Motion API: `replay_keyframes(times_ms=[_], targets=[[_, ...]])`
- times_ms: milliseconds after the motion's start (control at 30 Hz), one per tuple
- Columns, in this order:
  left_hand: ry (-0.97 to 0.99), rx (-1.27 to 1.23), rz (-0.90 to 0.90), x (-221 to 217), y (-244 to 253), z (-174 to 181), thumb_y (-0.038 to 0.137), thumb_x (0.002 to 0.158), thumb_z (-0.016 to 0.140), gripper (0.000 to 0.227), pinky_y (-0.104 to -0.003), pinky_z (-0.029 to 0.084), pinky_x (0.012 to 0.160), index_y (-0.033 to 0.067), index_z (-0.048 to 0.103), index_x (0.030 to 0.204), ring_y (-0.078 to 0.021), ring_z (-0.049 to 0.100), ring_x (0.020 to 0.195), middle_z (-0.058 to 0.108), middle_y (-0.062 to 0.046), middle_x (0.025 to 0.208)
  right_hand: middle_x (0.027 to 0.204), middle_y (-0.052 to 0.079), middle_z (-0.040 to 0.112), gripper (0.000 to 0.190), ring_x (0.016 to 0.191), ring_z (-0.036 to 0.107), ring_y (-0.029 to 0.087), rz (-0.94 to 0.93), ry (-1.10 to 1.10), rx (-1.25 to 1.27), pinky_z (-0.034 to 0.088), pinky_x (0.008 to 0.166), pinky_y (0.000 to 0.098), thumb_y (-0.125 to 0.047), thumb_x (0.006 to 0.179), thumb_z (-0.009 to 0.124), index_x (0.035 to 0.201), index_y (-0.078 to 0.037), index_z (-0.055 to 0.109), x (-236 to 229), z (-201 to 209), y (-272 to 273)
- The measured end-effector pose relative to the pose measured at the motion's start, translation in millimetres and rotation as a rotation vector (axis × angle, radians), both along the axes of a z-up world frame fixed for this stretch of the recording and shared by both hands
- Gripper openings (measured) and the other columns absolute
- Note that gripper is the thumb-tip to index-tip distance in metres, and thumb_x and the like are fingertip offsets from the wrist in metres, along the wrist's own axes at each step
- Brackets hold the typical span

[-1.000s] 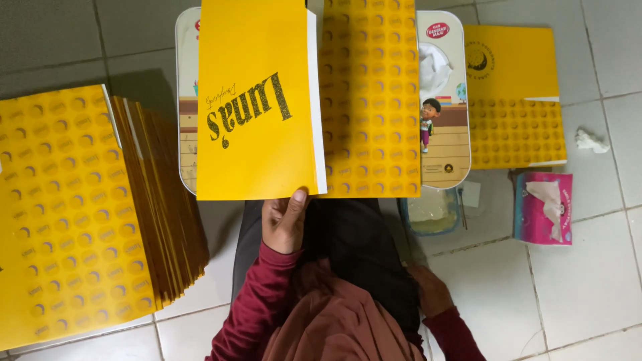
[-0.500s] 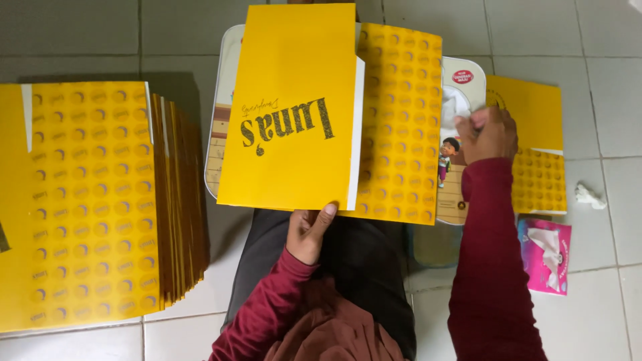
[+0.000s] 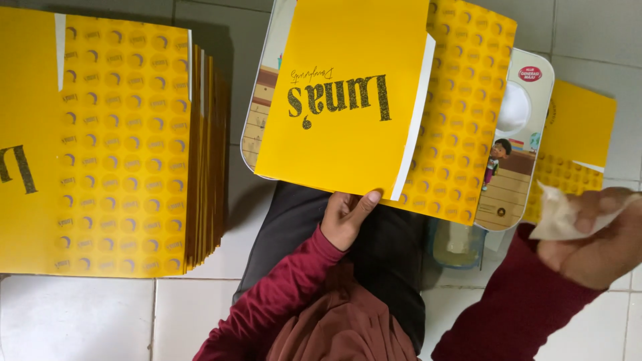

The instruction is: Applying glue to the edges of cardboard folders and folding them for assembly

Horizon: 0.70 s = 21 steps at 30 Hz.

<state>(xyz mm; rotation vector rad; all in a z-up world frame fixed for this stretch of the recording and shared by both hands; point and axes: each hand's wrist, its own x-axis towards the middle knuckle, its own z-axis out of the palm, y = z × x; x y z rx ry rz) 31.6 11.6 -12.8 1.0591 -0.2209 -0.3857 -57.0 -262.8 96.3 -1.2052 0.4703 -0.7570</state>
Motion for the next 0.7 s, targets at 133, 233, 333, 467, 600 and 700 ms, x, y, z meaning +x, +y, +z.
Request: replay_keyframes(times_ms=[133, 233, 333, 467, 600, 700], targets=[[-0.007, 0.027, -0.004, 2.3, 2.0, 10.8, 0.026, 0.104, 0.062, 0.021, -0.023, 0.040, 0.070, 0.0132, 0.060, 0.087, -0.0037, 0.047, 0.074, 0.051, 0.011, 0.081, 0.080, -0.005, 0.057, 0.026, 0.061, 0.052, 0.006, 0.007, 0.147, -0.140, 0.042, 0.059, 0.0215, -0.042, 0.106, 0.068, 0.098, -0.022, 0.054, -19.1, -33.4, 63.6], [-0.015, 0.053, -0.021, 3.7, 1.8, 12.8, 0.026, 0.103, 0.060, 0.046, -0.027, 0.018, 0.056, 0.0210, 0.032, 0.067, -0.0040, 0.024, 0.056, 0.026, 0.011, 0.064, 0.092, 0.009, 0.068, 0.032, 0.071, 0.069, 0.018, 0.036, 0.189, -0.017, 0.065, 0.072, 0.0332, -0.010, 0.084, 0.076, 0.113, -0.007, 0.064, -18.4, -45.6, 119.2], [-0.010, -0.003, -0.027, -2.1, -5.3, -7.6, 0.026, 0.106, 0.060, 0.020, -0.026, 0.048, 0.080, 0.0086, 0.066, 0.099, -0.0075, 0.059, 0.088, 0.063, 0.006, 0.094, 0.101, 0.018, 0.075, 0.019, 0.084, 0.072, 0.016, 0.038, 0.407, -0.465, 0.064, 0.078, 0.0256, 0.000, 0.090, 0.078, 0.107, 0.004, 0.070, 1.3, -29.8, 158.2], [-0.057, -0.163, 0.063, -3.7, -12.4, -16.2, 0.002, 0.103, 0.060, 0.036, -0.046, 0.053, 0.102, -0.0002, 0.061, 0.139, -0.0162, 0.061, 0.110, 0.069, -0.008, 0.111, 0.093, 0.012, 0.076, 0.016, 0.081, 0.074, 0.023, 0.101, 0.203, -1.062, 0.061, 0.078, 0.0345, 0.009, 0.087, 0.082, 0.101, 0.001, 0.081, 35.5, -17.9, 155.6], [-0.079, -0.144, 0.061, 2.3, -6.4, 5.4, 0.003, 0.104, 0.059, 0.035, -0.049, 0.050, 0.106, 0.0002, 0.059, 0.139, -0.0181, 0.057, 0.116, 0.068, -0.009, 0.114, 0.094, 0.012, 0.072, 0.024, 0.075, 0.070, 0.024, 0.147, 0.131, -1.289, 0.059, 0.069, 0.0347, 0.013, 0.091, 0.078, 0.110, -0.001, 0.082, 61.7, -13.6, 151.0], [-0.080, -0.130, 0.075, 1.0, -7.7, 1.1, 0.003, 0.104, 0.060, 0.036, -0.049, 0.049, 0.106, -0.0002, 0.059, 0.139, -0.0185, 0.058, 0.115, 0.068, -0.009, 0.114, 0.099, 0.010, 0.069, 0.022, 0.070, 0.065, 0.025, 0.110, 0.197, -1.421, 0.057, 0.063, 0.0356, 0.008, 0.092, 0.081, 0.108, -0.006, 0.083, 64.6, -24.3, 148.0]])
